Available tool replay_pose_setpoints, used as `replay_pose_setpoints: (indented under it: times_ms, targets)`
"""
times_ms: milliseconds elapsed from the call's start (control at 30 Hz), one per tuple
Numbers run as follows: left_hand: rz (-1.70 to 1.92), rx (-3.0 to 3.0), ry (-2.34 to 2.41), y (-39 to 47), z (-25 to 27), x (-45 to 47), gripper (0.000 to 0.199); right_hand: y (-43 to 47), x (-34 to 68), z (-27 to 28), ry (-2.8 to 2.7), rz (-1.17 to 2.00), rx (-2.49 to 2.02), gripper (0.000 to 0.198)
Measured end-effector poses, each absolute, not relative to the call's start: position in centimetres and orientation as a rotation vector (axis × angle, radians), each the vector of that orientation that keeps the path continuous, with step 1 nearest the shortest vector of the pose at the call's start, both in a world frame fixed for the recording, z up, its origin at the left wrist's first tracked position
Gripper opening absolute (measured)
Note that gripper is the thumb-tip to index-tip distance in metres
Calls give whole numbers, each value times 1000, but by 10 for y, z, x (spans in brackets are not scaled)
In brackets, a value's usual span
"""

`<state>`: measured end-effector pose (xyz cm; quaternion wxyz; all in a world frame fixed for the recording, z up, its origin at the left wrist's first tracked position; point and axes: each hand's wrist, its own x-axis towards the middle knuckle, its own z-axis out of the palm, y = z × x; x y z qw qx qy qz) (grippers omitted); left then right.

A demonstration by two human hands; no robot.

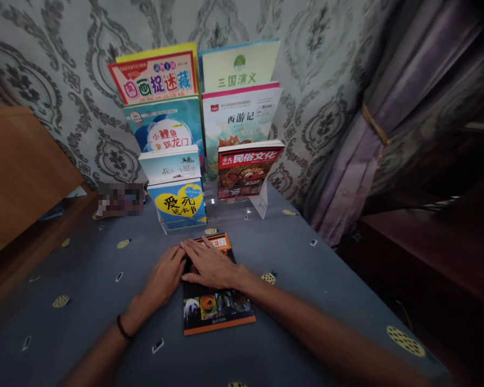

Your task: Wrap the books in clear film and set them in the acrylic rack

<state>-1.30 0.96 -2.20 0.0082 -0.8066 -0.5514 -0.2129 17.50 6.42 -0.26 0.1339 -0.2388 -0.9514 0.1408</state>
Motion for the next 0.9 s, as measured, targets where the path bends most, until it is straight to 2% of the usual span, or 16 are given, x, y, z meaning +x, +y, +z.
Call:
replay_pose_setpoints:
  times_ms: [200,367,600,900]
  targets:
    - [-501,-2516,-1577,22,-26,-18,30,58,179,7,-2738,514,-752,89]
    - [-656,-2425,-1451,31,-42,-23,30,57,185,10,-2684,664,-776,96]
    - [-738,-2340,-1287,43,-62,-32,38,61,188,7,-2657,777,-761,95]
    - [-753,-2305,-1283,46,-83,-36,38,64,187,2,-2675,739,-853,91]
